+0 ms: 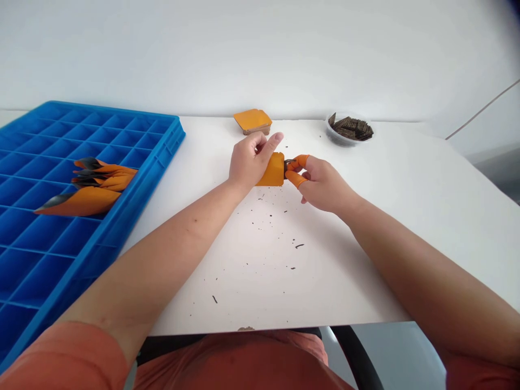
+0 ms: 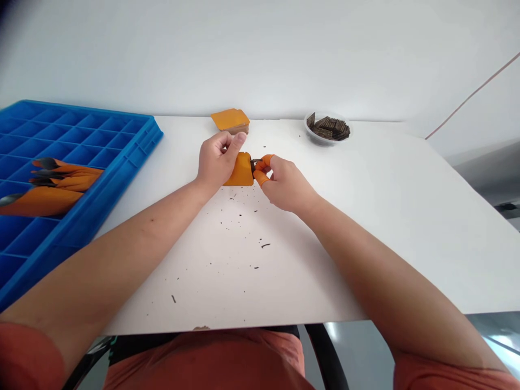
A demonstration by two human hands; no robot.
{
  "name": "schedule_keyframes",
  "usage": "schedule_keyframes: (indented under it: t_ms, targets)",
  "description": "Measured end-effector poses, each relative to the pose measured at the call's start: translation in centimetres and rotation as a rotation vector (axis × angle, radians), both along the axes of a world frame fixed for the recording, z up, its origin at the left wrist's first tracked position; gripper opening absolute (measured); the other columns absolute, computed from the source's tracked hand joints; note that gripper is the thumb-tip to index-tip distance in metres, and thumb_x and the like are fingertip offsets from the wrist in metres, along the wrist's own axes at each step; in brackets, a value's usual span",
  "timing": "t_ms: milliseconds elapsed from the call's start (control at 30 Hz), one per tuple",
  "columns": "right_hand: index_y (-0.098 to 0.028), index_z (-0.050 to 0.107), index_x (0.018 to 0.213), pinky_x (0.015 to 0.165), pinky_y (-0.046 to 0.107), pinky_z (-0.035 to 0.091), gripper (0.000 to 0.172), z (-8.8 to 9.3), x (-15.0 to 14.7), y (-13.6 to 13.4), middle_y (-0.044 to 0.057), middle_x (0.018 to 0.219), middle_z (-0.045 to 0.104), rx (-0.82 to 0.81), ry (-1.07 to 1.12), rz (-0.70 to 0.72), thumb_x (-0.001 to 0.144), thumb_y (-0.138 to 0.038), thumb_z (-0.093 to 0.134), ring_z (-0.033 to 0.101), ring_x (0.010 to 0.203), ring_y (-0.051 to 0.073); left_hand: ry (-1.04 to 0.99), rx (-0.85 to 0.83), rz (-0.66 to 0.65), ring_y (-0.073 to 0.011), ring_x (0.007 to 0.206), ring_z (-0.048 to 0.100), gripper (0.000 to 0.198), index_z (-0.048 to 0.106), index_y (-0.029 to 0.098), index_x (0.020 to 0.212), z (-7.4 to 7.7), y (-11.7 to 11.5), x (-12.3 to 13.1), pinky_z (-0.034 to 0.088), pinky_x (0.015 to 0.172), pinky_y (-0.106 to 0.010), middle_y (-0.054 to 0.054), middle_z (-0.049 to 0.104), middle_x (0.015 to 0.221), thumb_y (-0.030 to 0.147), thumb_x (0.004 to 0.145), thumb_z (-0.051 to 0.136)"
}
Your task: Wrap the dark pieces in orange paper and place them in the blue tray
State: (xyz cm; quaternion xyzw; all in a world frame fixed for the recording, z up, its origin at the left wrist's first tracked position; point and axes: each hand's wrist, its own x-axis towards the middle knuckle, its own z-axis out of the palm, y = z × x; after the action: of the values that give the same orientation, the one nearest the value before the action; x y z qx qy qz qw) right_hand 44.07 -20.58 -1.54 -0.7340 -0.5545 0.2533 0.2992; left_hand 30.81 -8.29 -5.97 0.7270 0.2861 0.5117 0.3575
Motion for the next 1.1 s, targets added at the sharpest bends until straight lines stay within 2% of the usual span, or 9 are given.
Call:
schedule_keyframes:
  t_ms: [133,267,433,533,600,800,967,1100]
  targets:
    - [-0.023,0.059,0.090,0.053,0.031,0.038,0.004,0.1,0.0,-0.1,0.005,0.089,0.069,0.028,-0.136,0.002,0.090,-0.026,0.060,0.052,0.054,0.012,0.022,-0.031,-0.133,-0.0125,0.061,0.039,0.063,0.037,0.021,0.064,0.1,0.0,-0.2,0.035,0.056,-0.030,0.001,0.041,0.064,0.075,0.089,0.060]
    - [-0.022,0.057,0.089,0.055,0.032,0.038,0.007,0.1,0.0,-0.1,0.004,0.078,0.065,0.033,-0.217,0.006,0.092,-0.029,0.057,0.051,0.055,0.013,0.088,-0.082,-0.258,-0.0113,0.060,0.036,0.066,0.044,0.020,0.062,-0.1,0.2,-0.2,0.031,0.054,-0.029,0.002,0.041,0.064,0.078,0.076,0.072]
    - [-0.023,0.062,0.097,0.053,0.031,0.034,0.013,0.2,0.4,-0.1,0.003,0.079,0.065,0.045,-0.272,0.057,0.095,-0.033,0.055,0.047,0.054,0.013,0.031,-0.111,-0.223,-0.0101,0.057,0.028,0.074,0.033,0.020,0.058,-0.2,0.5,0.0,0.025,0.051,-0.029,0.003,0.030,0.061,0.082,0.072,0.072]
    - [-0.024,0.060,0.085,0.053,0.031,0.032,0.023,0.2,0.4,-0.3,0.002,0.070,0.058,0.074,-0.251,0.078,0.099,-0.038,0.050,0.046,0.055,0.014,0.007,-0.109,-0.210,-0.0099,0.055,0.029,0.075,0.031,0.021,0.058,-0.2,0.5,0.0,0.026,0.050,-0.029,0.003,0.029,0.061,0.082,0.073,0.070]
    - [-0.023,0.055,0.075,0.052,0.030,0.031,0.033,0.1,0.2,-0.4,0.002,0.067,0.054,0.112,-0.207,0.044,0.102,-0.042,0.046,0.046,0.056,0.014,-0.005,-0.113,-0.221,-0.0099,0.055,0.031,0.075,0.031,0.021,0.058,-0.2,0.4,0.0,0.027,0.049,-0.029,0.003,0.029,0.061,0.083,0.073,0.069]
    - [-0.022,0.063,0.081,0.052,0.029,0.033,0.038,-0.8,0.0,-0.1,0.002,0.073,0.058,0.225,-0.078,-0.040,0.101,-0.051,0.050,0.046,0.057,0.012,-0.027,-0.115,-0.274,-0.0096,0.056,0.028,0.076,0.029,0.020,0.057,-0.4,0.4,0.1,0.027,0.049,-0.028,0.003,0.029,0.060,0.085,0.073,0.067]
    - [-0.021,0.061,0.075,0.058,0.031,0.036,0.032,-0.8,0.8,0.0,0.006,0.088,0.066,0.375,-0.237,0.070,0.099,-0.041,0.051,0.048,0.065,0.013,-0.025,-0.119,-0.285,-0.0096,0.055,0.028,0.074,0.032,0.020,0.057,-0.5,0.4,0.3,0.026,0.049,-0.029,0.003,0.030,0.060,0.084,0.077,0.065]
    - [-0.021,0.059,0.072,0.061,0.033,0.034,0.031,0.2,1.6,-0.4,0.007,0.098,0.069,0.351,-0.370,0.155,0.098,-0.036,0.051,0.047,0.065,0.013,-0.024,-0.133,-0.262,-0.0099,0.056,0.028,0.076,0.029,0.020,0.058,-0.5,0.4,0.3,0.025,0.049,-0.029,0.003,0.030,0.061,0.085,0.076,0.064]
